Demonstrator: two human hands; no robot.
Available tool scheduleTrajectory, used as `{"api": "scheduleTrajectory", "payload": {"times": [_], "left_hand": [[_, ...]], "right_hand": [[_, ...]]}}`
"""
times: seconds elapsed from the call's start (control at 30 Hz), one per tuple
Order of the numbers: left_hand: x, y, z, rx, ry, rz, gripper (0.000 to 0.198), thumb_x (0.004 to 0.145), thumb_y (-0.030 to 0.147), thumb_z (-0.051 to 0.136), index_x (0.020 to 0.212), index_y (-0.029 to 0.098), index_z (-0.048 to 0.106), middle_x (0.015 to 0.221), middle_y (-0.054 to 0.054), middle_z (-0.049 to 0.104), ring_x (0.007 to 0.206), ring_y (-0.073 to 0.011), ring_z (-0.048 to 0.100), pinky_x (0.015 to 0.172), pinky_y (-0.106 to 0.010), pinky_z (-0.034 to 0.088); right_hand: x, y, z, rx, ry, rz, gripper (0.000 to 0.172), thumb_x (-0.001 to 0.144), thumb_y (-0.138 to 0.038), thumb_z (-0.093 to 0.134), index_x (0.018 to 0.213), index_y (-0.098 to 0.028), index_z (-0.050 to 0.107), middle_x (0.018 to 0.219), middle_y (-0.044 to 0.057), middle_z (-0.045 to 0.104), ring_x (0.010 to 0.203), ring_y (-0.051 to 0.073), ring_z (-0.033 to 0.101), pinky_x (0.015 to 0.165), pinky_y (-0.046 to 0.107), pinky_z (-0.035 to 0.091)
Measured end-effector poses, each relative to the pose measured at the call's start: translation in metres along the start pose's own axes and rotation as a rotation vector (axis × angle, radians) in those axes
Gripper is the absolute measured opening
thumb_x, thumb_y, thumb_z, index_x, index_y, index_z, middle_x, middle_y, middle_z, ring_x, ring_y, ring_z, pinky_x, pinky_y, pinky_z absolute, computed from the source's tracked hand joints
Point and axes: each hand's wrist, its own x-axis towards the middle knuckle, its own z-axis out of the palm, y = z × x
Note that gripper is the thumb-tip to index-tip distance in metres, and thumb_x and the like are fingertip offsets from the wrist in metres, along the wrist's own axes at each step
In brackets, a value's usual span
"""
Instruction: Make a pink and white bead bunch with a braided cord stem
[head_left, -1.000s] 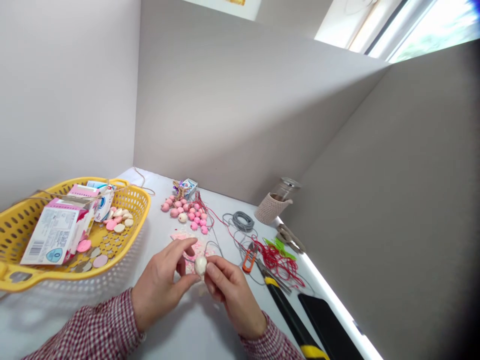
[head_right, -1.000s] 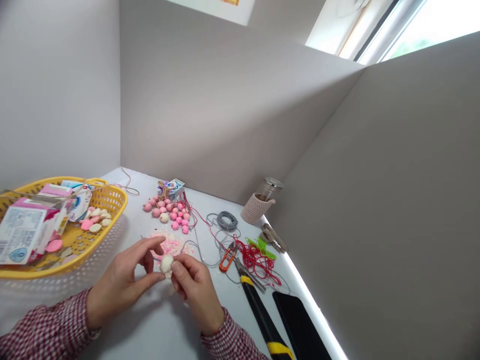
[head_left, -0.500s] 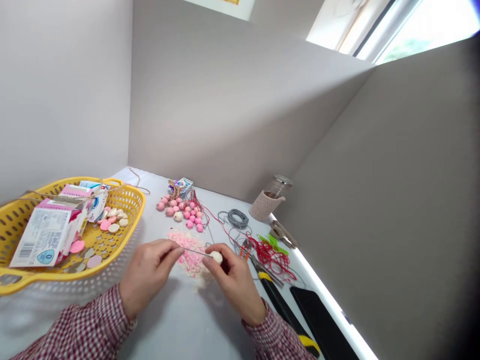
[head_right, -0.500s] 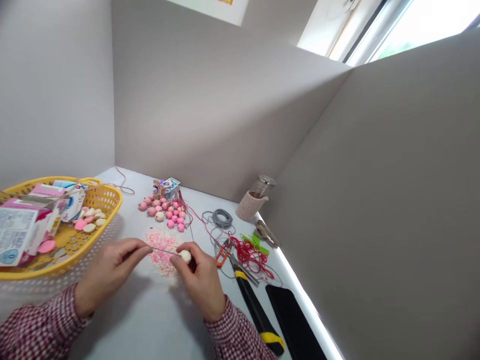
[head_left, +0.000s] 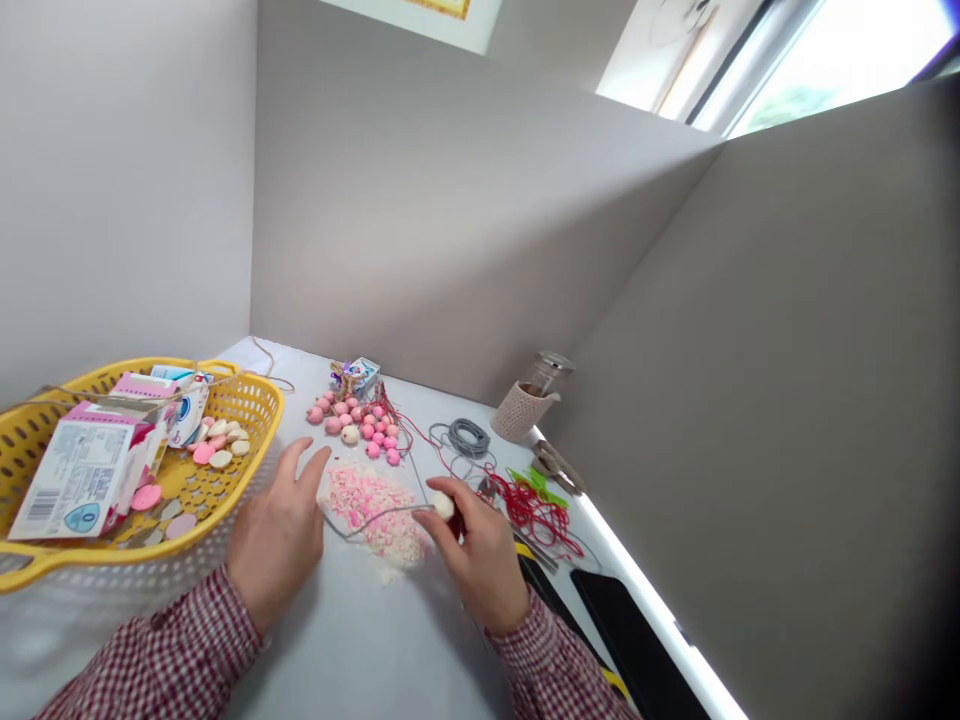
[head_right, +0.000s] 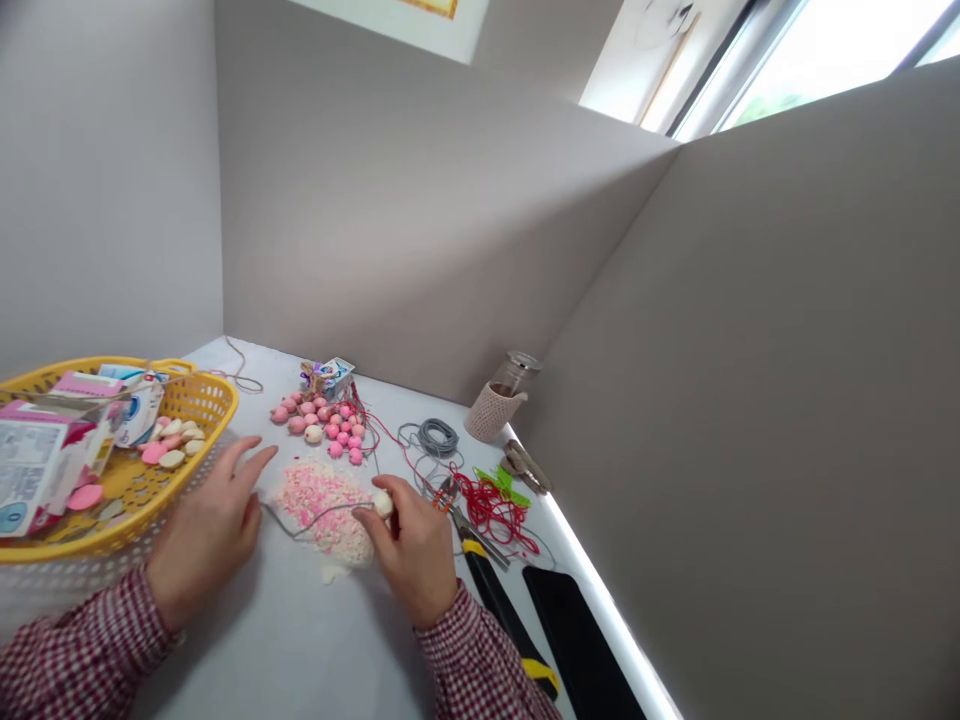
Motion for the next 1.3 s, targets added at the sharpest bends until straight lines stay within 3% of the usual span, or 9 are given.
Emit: {"api": "scheduleTrajectory", "payload": {"times": [0.1, 0.2, 0.4, 0.6, 0.8, 0.9, 0.97, 1.13, 1.3], "left_hand": [[-0.005, 0.010, -0.004, -0.143, 0.070, 0.167, 0.035, 0.080, 0.009, 0.038, 0.112, 0.015, 0.053, 0.117, -0.014, 0.053, 0.104, -0.0250, 0.053, 0.087, -0.038, 0.043], [-0.011, 0.023, -0.004, -0.449, -0.098, 0.262, 0.027, 0.083, 0.018, 0.045, 0.109, 0.016, 0.051, 0.103, -0.010, 0.060, 0.097, -0.0198, 0.055, 0.087, -0.033, 0.044], [-0.022, 0.035, 0.007, -0.633, -0.524, -0.002, 0.021, 0.080, 0.021, 0.046, 0.100, 0.019, 0.054, 0.092, -0.006, 0.066, 0.081, -0.0185, 0.060, 0.074, -0.030, 0.046], [-0.007, 0.023, 0.001, -0.546, -0.518, -0.118, 0.024, 0.081, 0.028, 0.038, 0.085, 0.020, 0.060, 0.072, -0.004, 0.065, 0.070, -0.0183, 0.059, 0.066, -0.027, 0.042], [0.004, 0.022, -0.007, -1.055, -0.847, -0.524, 0.024, 0.073, 0.038, 0.039, 0.061, 0.019, 0.046, 0.041, 0.009, 0.034, 0.035, -0.0064, 0.023, 0.035, -0.018, 0.016], [0.002, 0.022, -0.005, -1.129, -0.847, -0.602, 0.027, 0.069, 0.044, 0.051, 0.061, 0.019, 0.043, 0.039, 0.012, 0.029, 0.034, -0.0040, 0.018, 0.035, -0.017, 0.011], [0.001, 0.021, -0.004, -1.153, -0.798, -0.607, 0.032, 0.069, 0.048, 0.053, 0.061, 0.019, 0.042, 0.041, 0.012, 0.031, 0.034, -0.0032, 0.019, 0.035, -0.016, 0.011], [0.001, 0.017, -0.005, -1.159, -0.692, -0.599, 0.039, 0.066, 0.053, 0.058, 0.065, 0.017, 0.045, 0.054, 0.008, 0.042, 0.039, -0.0018, 0.024, 0.036, -0.015, 0.014], [-0.001, 0.013, 0.000, -1.132, -0.690, -0.610, 0.041, 0.065, 0.056, 0.058, 0.067, 0.017, 0.047, 0.051, 0.009, 0.039, 0.039, -0.0028, 0.024, 0.036, -0.015, 0.014]], "right_hand": [[-0.004, -0.012, 0.007, 0.012, 0.014, -0.094, 0.026, 0.080, -0.038, 0.057, 0.093, -0.015, 0.055, 0.063, 0.001, 0.061, 0.047, 0.012, 0.052, 0.050, 0.024, 0.043], [-0.010, -0.024, 0.014, 0.036, -0.021, -0.222, 0.022, 0.081, -0.035, 0.055, 0.092, -0.015, 0.054, 0.069, 0.004, 0.063, 0.053, 0.014, 0.056, 0.052, 0.026, 0.044], [-0.015, -0.036, 0.022, 0.079, -0.133, -0.323, 0.014, 0.080, -0.024, 0.048, 0.091, -0.017, 0.053, 0.073, 0.006, 0.065, 0.064, 0.018, 0.060, 0.057, 0.028, 0.045], [-0.005, -0.019, 0.011, 0.108, -0.245, -0.251, 0.015, 0.080, -0.028, 0.055, 0.090, -0.017, 0.056, 0.071, 0.004, 0.063, 0.060, 0.014, 0.056, 0.054, 0.025, 0.044], [0.007, 0.002, -0.002, 0.171, -0.137, -0.124, 0.016, 0.084, -0.024, 0.050, 0.075, -0.018, 0.061, 0.074, 0.005, 0.062, 0.069, 0.016, 0.058, 0.058, 0.025, 0.046], [0.009, 0.015, -0.014, 0.016, -0.051, -0.023, 0.015, 0.082, -0.026, 0.052, 0.088, -0.017, 0.062, 0.095, 0.010, 0.062, 0.083, 0.020, 0.059, 0.062, 0.029, 0.047], [0.004, 0.026, -0.026, -0.131, -0.030, 0.093, 0.016, 0.083, -0.028, 0.050, 0.087, -0.018, 0.062, 0.092, 0.009, 0.063, 0.078, 0.019, 0.060, 0.064, 0.031, 0.047], [-0.024, 0.048, -0.051, -0.530, -0.171, 0.190, 0.015, 0.081, -0.024, 0.052, 0.070, -0.020, 0.062, 0.073, 0.004, 0.064, 0.068, 0.021, 0.061, 0.057, 0.030, 0.044], [-0.030, 0.043, -0.050, -0.649, -0.204, 0.332, 0.019, 0.085, -0.025, 0.046, 0.079, -0.019, 0.063, 0.086, 0.007, 0.066, 0.082, 0.022, 0.062, 0.065, 0.029, 0.043]]}}
